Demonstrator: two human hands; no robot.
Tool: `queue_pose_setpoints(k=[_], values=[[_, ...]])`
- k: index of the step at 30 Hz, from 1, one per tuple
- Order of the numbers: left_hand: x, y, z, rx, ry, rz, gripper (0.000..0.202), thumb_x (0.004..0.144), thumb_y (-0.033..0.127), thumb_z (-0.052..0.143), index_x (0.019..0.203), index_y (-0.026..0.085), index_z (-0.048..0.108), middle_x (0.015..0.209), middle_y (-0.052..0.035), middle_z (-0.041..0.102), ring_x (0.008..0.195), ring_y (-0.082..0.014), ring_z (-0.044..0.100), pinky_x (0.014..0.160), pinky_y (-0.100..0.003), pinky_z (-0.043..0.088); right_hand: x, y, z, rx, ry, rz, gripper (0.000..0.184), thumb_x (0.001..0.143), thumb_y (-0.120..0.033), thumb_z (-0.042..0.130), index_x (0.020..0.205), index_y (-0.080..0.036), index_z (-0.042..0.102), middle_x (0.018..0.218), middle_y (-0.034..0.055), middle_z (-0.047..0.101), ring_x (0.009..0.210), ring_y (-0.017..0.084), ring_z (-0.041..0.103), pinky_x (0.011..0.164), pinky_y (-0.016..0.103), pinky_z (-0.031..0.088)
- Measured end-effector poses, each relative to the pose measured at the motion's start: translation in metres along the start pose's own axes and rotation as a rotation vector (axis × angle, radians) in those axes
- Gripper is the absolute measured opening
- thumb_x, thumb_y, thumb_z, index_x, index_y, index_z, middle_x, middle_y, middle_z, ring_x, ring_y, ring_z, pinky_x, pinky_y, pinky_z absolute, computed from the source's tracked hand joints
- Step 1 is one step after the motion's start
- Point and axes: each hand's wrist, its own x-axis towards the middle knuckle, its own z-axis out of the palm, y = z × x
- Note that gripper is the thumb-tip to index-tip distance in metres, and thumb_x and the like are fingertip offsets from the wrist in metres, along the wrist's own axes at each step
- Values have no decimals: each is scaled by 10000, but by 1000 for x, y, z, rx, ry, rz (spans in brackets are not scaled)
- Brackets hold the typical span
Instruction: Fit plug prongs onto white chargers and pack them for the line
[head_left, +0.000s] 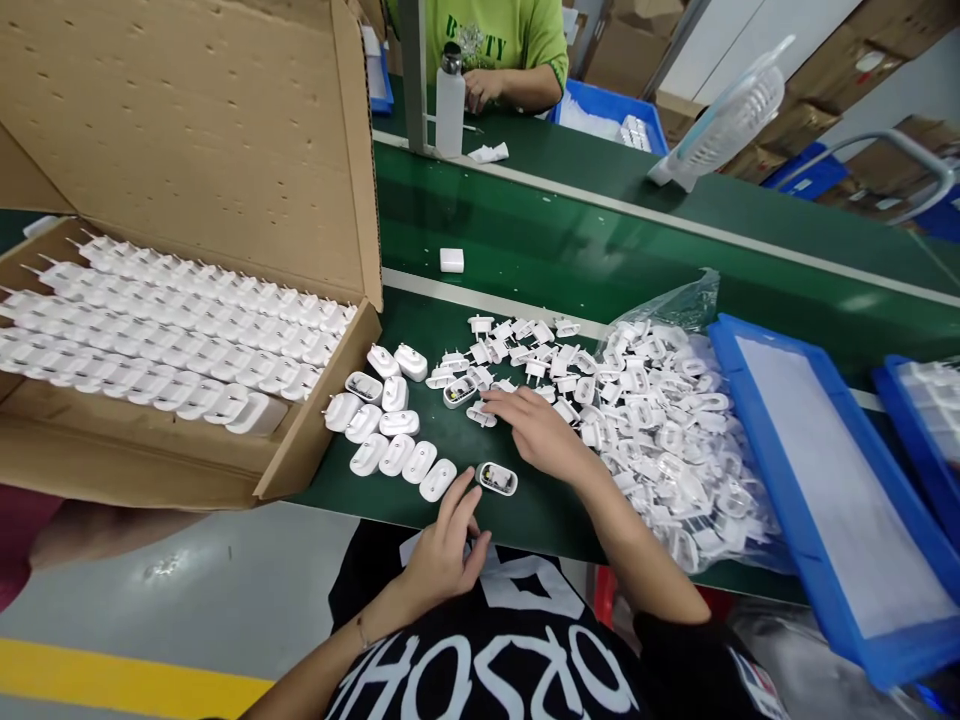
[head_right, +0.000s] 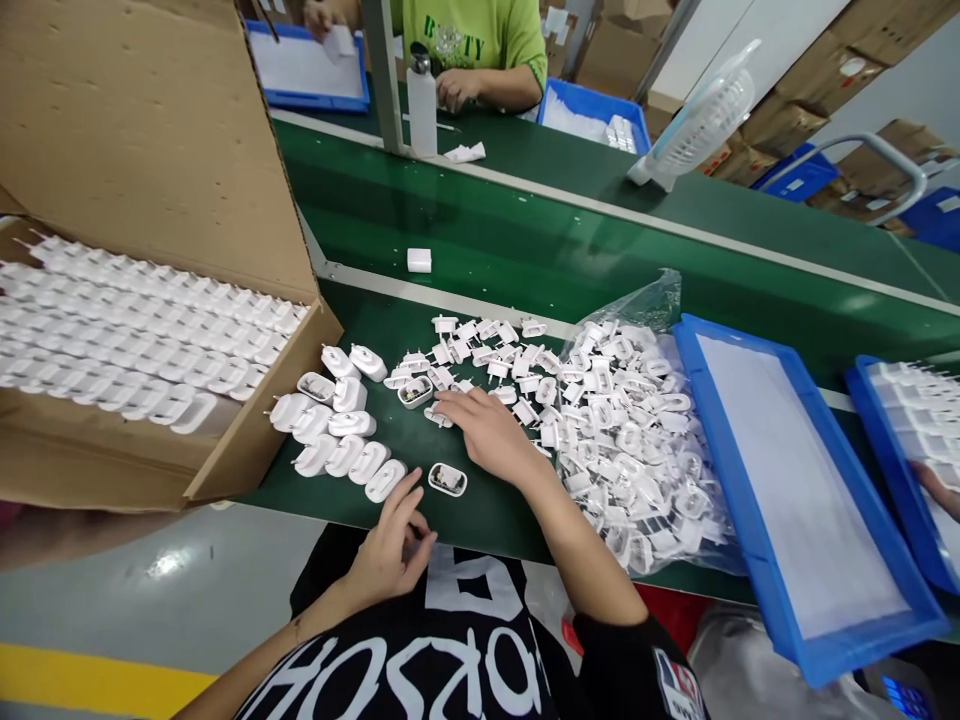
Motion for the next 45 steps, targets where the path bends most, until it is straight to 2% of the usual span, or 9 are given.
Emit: queue_pose_setpoints(k=[4,8,15,21,25,31,35,43,45], values=[[20,6,13,-149,-85,-188,631,913,158,411,1465,205,110,1481,-267,237,666,-80,596,560,-237,538,28,10,11,-192,-138,-102,477,794,39,408,1171,-214,551,1144,70,628,1012,250,495,796,382,433],[30,7,15,-243,-55,-353,606,915,186,424,1450,201,139,1313,-204,471,625,-84,579,540,-230,513,20,11,16,-131,-108,-53,357,827,-13,456,1139,-168,536,1025,104,625,990,248,530,811,379,452],[13,10,-1,-380,126,12,282,871,236,516,1129,210,405,812,-18,521,514,-72,434,435,-189,341,-35,-26,-2,312,235,-28,216,890,-99,475,1062,-230,494,1067,78,616,975,205,580,804,361,502],[29,28,-9,-1071,-224,-481,332,934,510,396,1085,217,352,689,46,446,432,-43,367,401,-168,308,-66,-71,2,-10,195,-350,191,880,-64,481,1004,-180,567,942,110,649,987,244,562,825,404,532],[27,34,-10,-1237,-495,-557,420,884,552,483,1089,198,387,631,64,423,398,-39,369,380,-164,287,-83,-78,19,183,371,-309,230,905,-94,413,1014,-219,572,921,93,621,971,233,580,764,392,552],[14,23,-5,-691,-112,-427,364,741,421,694,899,201,450,716,11,547,554,-93,504,503,-207,397,-93,-84,45,676,485,84,519,829,-540,599,1224,-239,448,993,98,533,906,252,566,717,396,524],[6,13,-6,-359,-204,-180,219,758,298,625,922,208,511,738,3,597,559,-103,545,514,-208,429,-89,-81,37,744,282,220,124,879,-273,598,1000,-244,597,977,57,568,882,192,582,761,332,496],[-12,2,-1,-96,51,-161,418,863,218,533,1252,196,379,1232,-161,556,484,-27,512,419,-162,445,-68,-42,14,388,188,80,179,923,-220,538,1078,-253,621,1031,74,637,997,224,587,854,391,498],[-9,2,3,-109,11,-242,503,868,255,552,1318,199,336,1133,-130,620,478,-39,514,445,-178,469,-62,-39,15,346,132,26,190,931,-230,528,1099,-253,615,1042,70,656,1021,228,589,876,406,495]])
